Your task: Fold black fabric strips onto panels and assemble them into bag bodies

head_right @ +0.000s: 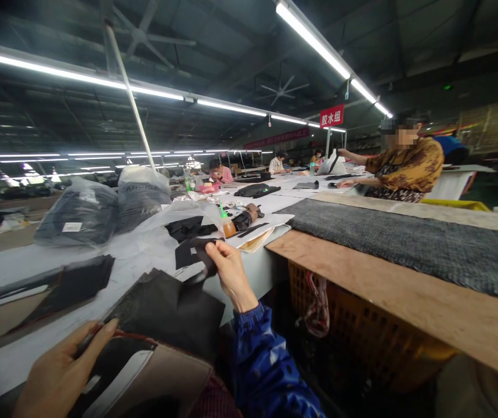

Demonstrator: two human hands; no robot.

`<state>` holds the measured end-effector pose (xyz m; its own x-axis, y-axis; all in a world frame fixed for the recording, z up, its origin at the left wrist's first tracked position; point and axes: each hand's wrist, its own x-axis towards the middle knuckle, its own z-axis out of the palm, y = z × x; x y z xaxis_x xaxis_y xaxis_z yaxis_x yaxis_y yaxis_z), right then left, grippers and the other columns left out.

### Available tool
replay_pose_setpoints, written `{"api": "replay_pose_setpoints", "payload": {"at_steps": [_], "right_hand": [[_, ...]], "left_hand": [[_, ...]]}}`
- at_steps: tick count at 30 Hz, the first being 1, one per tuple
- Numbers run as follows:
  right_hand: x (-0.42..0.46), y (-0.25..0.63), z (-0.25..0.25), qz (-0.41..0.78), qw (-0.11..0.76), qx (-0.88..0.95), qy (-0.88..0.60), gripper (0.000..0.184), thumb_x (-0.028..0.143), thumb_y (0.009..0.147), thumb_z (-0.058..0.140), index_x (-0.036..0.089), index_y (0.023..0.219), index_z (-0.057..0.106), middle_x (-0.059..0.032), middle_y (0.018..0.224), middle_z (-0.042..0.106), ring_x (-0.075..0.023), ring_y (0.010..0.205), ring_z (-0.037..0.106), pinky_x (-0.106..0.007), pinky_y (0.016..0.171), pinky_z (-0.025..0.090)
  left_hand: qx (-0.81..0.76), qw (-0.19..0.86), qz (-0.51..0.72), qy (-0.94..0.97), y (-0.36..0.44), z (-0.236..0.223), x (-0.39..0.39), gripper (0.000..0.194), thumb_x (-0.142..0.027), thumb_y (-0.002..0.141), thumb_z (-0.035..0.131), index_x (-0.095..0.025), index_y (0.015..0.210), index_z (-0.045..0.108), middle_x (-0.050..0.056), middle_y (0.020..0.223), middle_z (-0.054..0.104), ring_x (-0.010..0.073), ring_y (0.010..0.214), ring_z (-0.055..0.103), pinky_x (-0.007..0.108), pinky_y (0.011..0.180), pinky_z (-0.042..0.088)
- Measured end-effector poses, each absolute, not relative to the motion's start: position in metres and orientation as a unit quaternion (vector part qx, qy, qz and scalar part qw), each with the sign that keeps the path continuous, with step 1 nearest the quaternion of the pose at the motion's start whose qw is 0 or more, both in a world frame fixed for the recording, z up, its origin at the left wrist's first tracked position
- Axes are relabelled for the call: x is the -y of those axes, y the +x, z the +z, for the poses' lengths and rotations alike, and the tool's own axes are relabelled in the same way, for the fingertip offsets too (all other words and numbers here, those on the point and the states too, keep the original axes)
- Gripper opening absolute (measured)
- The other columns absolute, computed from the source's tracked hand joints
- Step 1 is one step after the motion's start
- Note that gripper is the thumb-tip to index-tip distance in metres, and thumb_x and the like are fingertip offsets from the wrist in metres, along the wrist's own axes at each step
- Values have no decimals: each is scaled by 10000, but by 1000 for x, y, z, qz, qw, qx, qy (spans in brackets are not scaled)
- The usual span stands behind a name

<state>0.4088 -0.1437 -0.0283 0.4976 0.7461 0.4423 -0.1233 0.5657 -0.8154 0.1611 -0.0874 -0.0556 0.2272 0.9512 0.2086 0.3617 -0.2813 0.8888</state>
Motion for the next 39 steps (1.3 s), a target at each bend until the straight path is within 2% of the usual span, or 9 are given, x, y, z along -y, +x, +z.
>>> {"api": "replay_pose_setpoints", "payload": {"at_steps": [3,6,9,13,16,23,27,31,39], "right_hand": [[161,382,-28,328,701,499,-390,383,478,645,792,200,797,575,70,558,412,-81,479,324,-218,462,262],[165,351,-41,342,668,521,-407,349,352,634,815,201,729,515,71,573,438,-81,503,351,-216,485,268],[157,333,-59,334,658,517,-433,359,361,644,804,189,637,489,53,565,466,-93,520,386,-229,501,300],[149,325,-73,319,631,548,-446,259,401,728,748,176,735,620,13,647,562,-128,589,483,-256,571,390],[150,321,-78,280,656,540,-447,261,398,740,754,199,844,621,26,659,557,-134,600,499,-258,589,413],[157,306,-78,117,685,578,-427,183,260,778,755,205,686,606,17,675,565,-127,591,486,-262,557,394],[165,299,-72,105,692,596,-394,24,208,837,703,227,826,713,-13,780,656,-157,691,597,-278,616,464],[166,294,-71,79,695,597,-393,94,172,849,686,242,879,739,-23,835,683,-173,755,638,-295,683,503],[162,292,-74,108,696,575,-416,53,209,834,693,240,837,736,-24,815,682,-181,751,638,-300,671,512]], "left_hand": [[-466,363,364,720,163,-49,94,378,-564,785,563,-204,743,669,12,626,616,208,649,579,243,536,457],[-399,360,398,743,165,-41,107,413,-538,847,491,-186,681,628,26,692,622,194,708,567,235,594,442],[-386,375,414,734,165,-36,113,361,-479,871,485,-179,708,604,6,668,583,160,662,527,223,583,407],[-394,386,426,717,160,-36,115,367,-460,872,483,-165,681,590,-14,597,503,134,597,464,221,557,365],[-395,387,423,717,159,-37,118,384,-472,861,489,-158,672,606,-13,574,491,134,575,450,229,537,345],[-420,376,433,703,161,-38,119,389,-469,841,498,-157,639,615,-10,560,497,141,579,456,231,535,358],[-430,396,430,688,160,-38,119,417,-509,836,501,-162,615,570,-24,546,420,128,554,392,226,498,323],[-413,407,443,684,161,-35,123,404,-490,828,515,-160,597,549,-21,548,412,130,570,390,239,518,304],[-401,430,446,675,161,-32,126,411,-480,816,531,-168,551,501,-30,521,377,123,553,361,245,520,280]]}}
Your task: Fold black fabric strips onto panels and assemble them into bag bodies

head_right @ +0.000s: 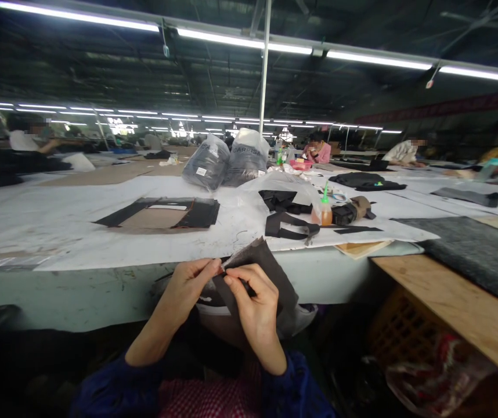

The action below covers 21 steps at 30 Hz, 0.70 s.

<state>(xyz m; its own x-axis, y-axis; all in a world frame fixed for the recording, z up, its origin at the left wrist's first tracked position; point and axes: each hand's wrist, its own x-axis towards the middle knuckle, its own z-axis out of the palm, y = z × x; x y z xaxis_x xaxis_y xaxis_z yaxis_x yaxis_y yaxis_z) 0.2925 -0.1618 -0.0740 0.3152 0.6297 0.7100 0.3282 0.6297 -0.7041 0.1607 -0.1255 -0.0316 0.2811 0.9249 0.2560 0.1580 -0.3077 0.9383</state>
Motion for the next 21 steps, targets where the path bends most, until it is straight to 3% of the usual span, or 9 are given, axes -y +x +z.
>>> {"api": "replay_pose_setpoints", "payload": {"at_steps": [4,11,16,21], "right_hand": [[160,294,-75,115,686,584,-419,45,230,840,687,236,831,731,-29,819,685,-187,752,642,-303,667,510],[161,294,-75,95,673,599,-423,56,215,858,664,233,845,716,-24,820,680,-178,752,637,-294,684,501],[157,294,-82,79,668,572,-470,96,268,840,680,225,925,685,-19,804,656,-175,737,617,-300,705,501],[154,292,-87,115,679,528,-496,206,301,789,718,207,949,628,-8,787,626,-162,725,592,-290,703,492]], "left_hand": [[-401,443,432,675,160,-34,123,428,-510,816,526,-167,560,514,-30,521,367,121,536,358,239,490,280],[-393,449,444,669,154,-37,124,524,-549,894,414,-145,642,635,23,627,570,156,635,501,249,578,384],[-362,456,418,697,156,-39,125,258,-399,756,667,-142,736,685,13,683,633,155,674,551,236,624,414],[-374,442,437,688,159,-43,125,201,-324,704,708,-132,759,696,16,716,656,157,705,564,235,664,419]]}}
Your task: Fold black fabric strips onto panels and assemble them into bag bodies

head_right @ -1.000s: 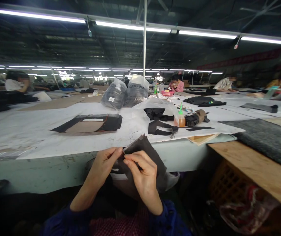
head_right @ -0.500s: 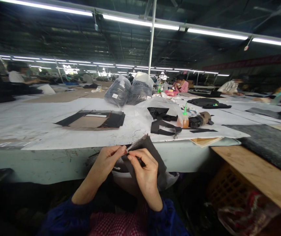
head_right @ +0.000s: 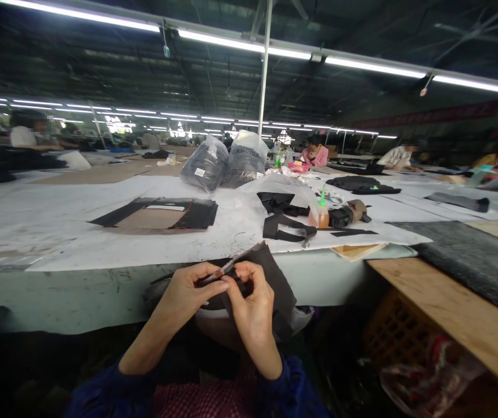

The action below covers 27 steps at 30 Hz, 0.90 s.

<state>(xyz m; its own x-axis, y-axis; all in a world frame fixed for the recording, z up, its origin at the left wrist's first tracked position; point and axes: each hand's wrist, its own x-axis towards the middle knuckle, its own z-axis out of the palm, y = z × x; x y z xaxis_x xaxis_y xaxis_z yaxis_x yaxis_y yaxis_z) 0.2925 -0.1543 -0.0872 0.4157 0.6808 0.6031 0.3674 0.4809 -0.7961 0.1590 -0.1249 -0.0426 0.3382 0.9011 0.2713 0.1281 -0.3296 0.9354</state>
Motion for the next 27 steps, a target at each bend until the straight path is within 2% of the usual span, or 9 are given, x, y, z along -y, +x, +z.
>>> {"api": "replay_pose_setpoints", "payload": {"at_steps": [8,13,16,18,20,22,23,25,27], "right_hand": [[151,296,-85,221,706,490,-461,246,280,722,753,194,888,593,42,710,480,-119,659,488,-241,633,424],[145,303,-86,370,705,460,-393,357,331,655,816,192,896,592,51,693,477,-99,618,451,-214,583,394],[143,306,-89,381,712,432,-402,331,356,690,792,192,893,590,51,680,479,-97,592,443,-213,559,386],[146,309,-90,336,717,431,-433,296,384,744,752,192,895,583,50,661,476,-103,566,442,-221,535,385],[152,313,-86,237,716,474,-455,249,386,818,696,197,941,591,22,716,531,-129,617,497,-251,580,430],[160,320,-75,93,680,569,-453,261,362,860,673,209,1061,605,-47,940,623,-195,857,577,-330,764,477],[164,324,-68,22,643,622,-446,310,354,864,679,221,1133,601,-78,1100,622,-240,1031,554,-387,882,454],[171,332,-50,-76,541,719,-430,447,362,848,710,243,1254,567,-93,1317,553,-303,1284,390,-478,1045,338],[175,341,-33,-97,444,785,-421,517,380,829,728,251,1298,549,-81,1285,590,-304,1327,338,-505,1094,271]], "left_hand": [[-375,435,415,705,156,-41,129,195,-333,753,653,-151,793,709,-1,711,650,140,660,538,228,630,422],[-375,428,422,706,159,-43,129,194,-333,746,639,-148,756,693,-5,666,614,128,622,503,221,587,390],[-383,430,434,693,158,-44,128,176,-312,726,628,-145,671,631,-20,608,552,114,587,467,217,562,363],[-389,428,437,689,156,-44,127,183,-314,723,622,-148,648,601,-28,587,518,110,574,453,217,552,353],[-396,413,440,692,154,-43,128,180,-317,737,611,-151,667,607,-25,601,528,116,585,470,221,558,363],[-400,389,441,703,154,-43,130,166,-308,760,596,-157,696,624,-16,631,564,130,616,508,230,583,388],[-396,378,439,712,155,-44,132,157,-297,774,586,-160,712,634,-11,649,583,138,634,529,236,600,401],[-380,351,438,735,158,-45,137,145,-270,797,566,-168,744,656,1,695,618,152,676,567,248,635,423],[-360,317,443,758,162,-47,142,154,-250,819,550,-177,769,675,14,739,636,160,705,589,256,653,437]]}}
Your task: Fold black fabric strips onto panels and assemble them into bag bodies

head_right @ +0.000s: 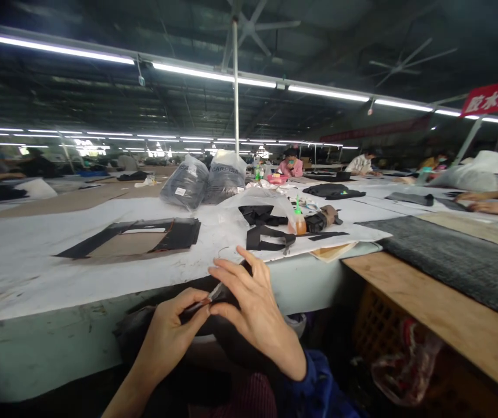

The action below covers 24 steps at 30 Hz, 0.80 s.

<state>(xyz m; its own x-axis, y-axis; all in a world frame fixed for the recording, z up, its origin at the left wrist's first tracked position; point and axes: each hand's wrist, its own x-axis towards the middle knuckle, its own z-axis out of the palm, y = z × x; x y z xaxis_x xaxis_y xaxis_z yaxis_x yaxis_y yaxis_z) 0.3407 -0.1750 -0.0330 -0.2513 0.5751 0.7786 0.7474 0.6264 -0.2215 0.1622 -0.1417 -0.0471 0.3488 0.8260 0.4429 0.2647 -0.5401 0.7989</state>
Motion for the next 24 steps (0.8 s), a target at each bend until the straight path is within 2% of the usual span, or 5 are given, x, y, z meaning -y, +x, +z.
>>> {"api": "replay_pose_setpoints", "payload": {"at_steps": [5,9,13,17,24], "right_hand": [[172,355,-7,-15,332,845,-418,423,362,775,783,247,1161,654,-30,894,694,-234,1061,527,-391,972,407],[169,361,0,17,310,853,-420,344,248,797,770,260,1128,681,-27,880,693,-220,1043,548,-360,929,445],[171,369,3,-56,444,783,-433,268,216,882,657,258,1147,664,-62,1117,669,-255,1197,499,-458,1030,387],[176,367,-9,-29,545,719,-429,189,289,924,608,246,1103,654,-73,1127,655,-243,1117,567,-428,979,444],[156,353,-52,-22,618,602,-505,971,508,652,829,240,1455,353,-152,1528,287,-348,1376,313,-527,1119,286]], "left_hand": [[-327,221,458,796,171,-53,152,212,-213,859,505,-197,769,696,27,744,631,169,707,584,274,661,445],[-343,210,444,801,170,-51,150,207,-235,849,520,-205,780,713,31,767,666,186,733,599,295,690,459],[-397,273,444,756,162,-46,141,187,-305,823,566,-193,766,704,18,734,681,182,700,623,269,643,473],[-428,311,470,706,158,-44,135,203,-350,794,596,-187,801,718,7,718,689,181,666,626,250,595,491],[-415,283,441,744,151,-58,126,259,-453,776,623,-224,785,745,8,732,722,198,663,654,261,619,530]]}}
